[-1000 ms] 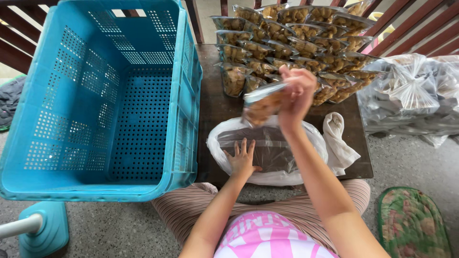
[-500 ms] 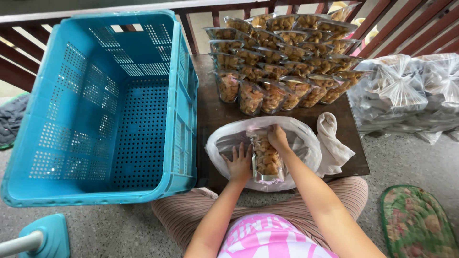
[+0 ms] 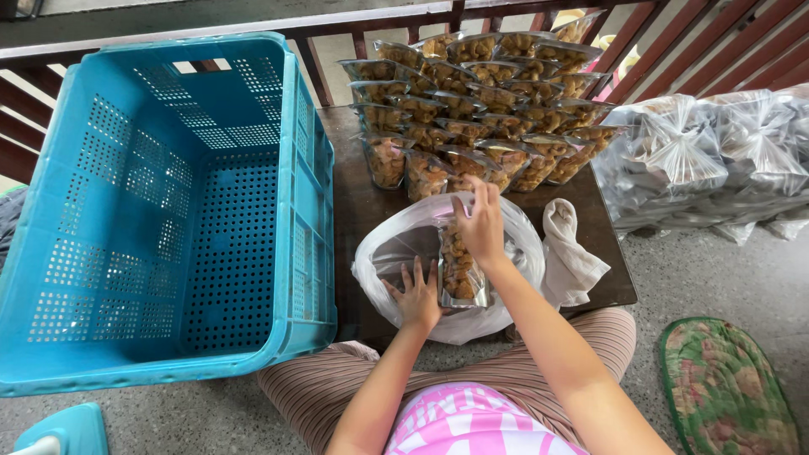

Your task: The person sits on the floor and wipes individual vacuum-sealed snack bags with a white cloth. They then place the cleaned bags into a large white plastic bag. The person handles the snack bags one at a time, wiping them thoroughly before transferring them to the larger bag.

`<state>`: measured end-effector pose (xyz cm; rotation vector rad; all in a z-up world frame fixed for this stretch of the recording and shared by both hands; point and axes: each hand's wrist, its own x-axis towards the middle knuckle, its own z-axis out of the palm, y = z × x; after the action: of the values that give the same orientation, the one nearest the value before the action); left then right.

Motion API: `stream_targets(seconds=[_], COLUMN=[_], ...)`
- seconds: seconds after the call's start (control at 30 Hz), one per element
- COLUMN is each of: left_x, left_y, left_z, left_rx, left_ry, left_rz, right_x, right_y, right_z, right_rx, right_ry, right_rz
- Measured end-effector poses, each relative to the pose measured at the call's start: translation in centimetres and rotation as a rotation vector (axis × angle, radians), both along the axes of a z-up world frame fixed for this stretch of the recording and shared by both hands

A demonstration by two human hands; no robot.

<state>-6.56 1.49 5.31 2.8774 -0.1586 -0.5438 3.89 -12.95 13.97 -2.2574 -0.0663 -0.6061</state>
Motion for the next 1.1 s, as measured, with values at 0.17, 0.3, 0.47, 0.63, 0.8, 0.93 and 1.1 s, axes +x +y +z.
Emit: stream_targets(seconds=[0.17,0.3,0.47,0.63,0.8,0.93,1.1], left_x=[-0.6,-0.6,1.0,2.6,3.2,3.1,1.8], left_y=[0.2,0.9,2.1,2.5,0.9,-0.9,1.3], left_z=[0.1,-0.4,1.2,6.4,8.3,4.4,-3.3], left_rx=[-0.106,-0.24,-0.739,-1.201,-1.609,-1.73,-1.676], left_ry=[-0.062,-0.086,-0.152,-0.453,0.134,0.103,0.708], left_rz=[-0.061,-0.14,-0.023,0.274,0.249,0.333,0.682], right_x=[3.7,4.5,3.7,0.1,-2.3,-6.6,-11.4], right_y=[1.5,0.7,-0.1,-2.4,-2.3,-0.7,-0.8], right_z=[3.3,2.4,3.5,6.7,6.4,2.8,-0.9], right_rx=[-0.23,-0.132,0.055,0.126,0.436,0.506,0.104], right_ry=[-0.176,-0.218,-0.496,-0.543,-0.118,0.087,0.487], right_rz=[0.021,0.028,0.091,-0.033,0.066,0.185,0.111])
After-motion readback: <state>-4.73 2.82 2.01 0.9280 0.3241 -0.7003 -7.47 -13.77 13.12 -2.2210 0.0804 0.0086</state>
